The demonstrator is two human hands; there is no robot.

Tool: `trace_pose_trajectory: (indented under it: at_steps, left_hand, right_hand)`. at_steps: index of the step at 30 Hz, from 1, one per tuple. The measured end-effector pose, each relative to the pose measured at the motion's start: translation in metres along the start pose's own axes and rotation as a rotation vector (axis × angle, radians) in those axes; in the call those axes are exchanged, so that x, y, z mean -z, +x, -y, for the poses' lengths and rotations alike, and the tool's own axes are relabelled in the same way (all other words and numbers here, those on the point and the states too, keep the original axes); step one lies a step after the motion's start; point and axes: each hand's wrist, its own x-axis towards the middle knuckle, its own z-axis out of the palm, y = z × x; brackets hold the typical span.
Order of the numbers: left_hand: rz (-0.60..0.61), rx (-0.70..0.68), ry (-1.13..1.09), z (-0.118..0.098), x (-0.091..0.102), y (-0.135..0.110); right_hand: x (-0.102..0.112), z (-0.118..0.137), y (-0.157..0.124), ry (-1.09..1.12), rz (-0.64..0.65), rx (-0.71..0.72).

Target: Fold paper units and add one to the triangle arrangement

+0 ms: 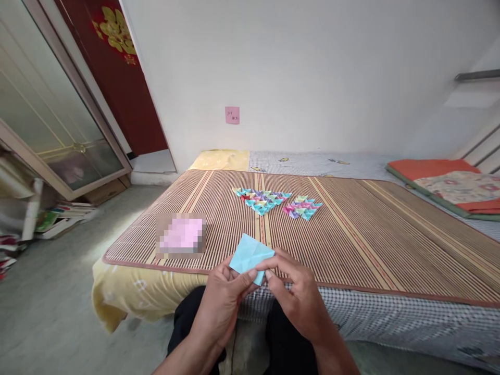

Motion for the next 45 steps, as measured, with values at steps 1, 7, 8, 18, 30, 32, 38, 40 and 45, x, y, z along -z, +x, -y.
trace_pose_trajectory:
  at_steps: [1, 7, 8, 18, 30, 32, 38, 40, 45]
  left_hand:
    - [-0.004, 0.009, 0.002, 0.000, -0.001, 0.001]
    - [-0.026, 0.023, 0.036, 0.001, -0.001, 0.001]
    - [-0.029, 0.023, 0.044, 0.001, 0.000, 0.002]
    - [-0.079, -0.062, 0.070, 0.002, -0.002, 0.005]
    - [-0.067, -0.200, 0.247, 0.016, 0.016, 0.005]
    - [-0.088, -0.209, 0.260, 0.017, 0.018, 0.005]
    - [-0.095, -0.196, 0.264, 0.020, 0.020, 0.005]
    - [-0.083, -0.185, 0.251, 0.020, 0.020, 0.005]
    - [-0.027, -0.194, 0.265, 0.018, 0.015, 0.004]
  right_hand:
    - [0.001, 0.000, 0.000, 0.002, -0.002, 0.001]
    - [0.003, -0.001, 0.001, 0.052, 0.000, -0.047]
    - [0.003, -0.001, 0.001, 0.062, 0.004, -0.054]
    - [-0.010, -0.009, -0.005, 0.249, -0.229, -0.241]
    - [-0.029, 0.004, 0.007, 0.605, -0.108, -0.334]
    - [-0.028, 0.006, 0.008, 0.605, -0.094, -0.333]
    - [-0.025, 0.003, 0.007, 0.524, -0.101, -0.304]
    - [-0.025, 0.000, 0.007, 0.515, -0.095, -0.315]
    - [-0.027, -0.005, 0.005, 0.635, -0.044, -0.382]
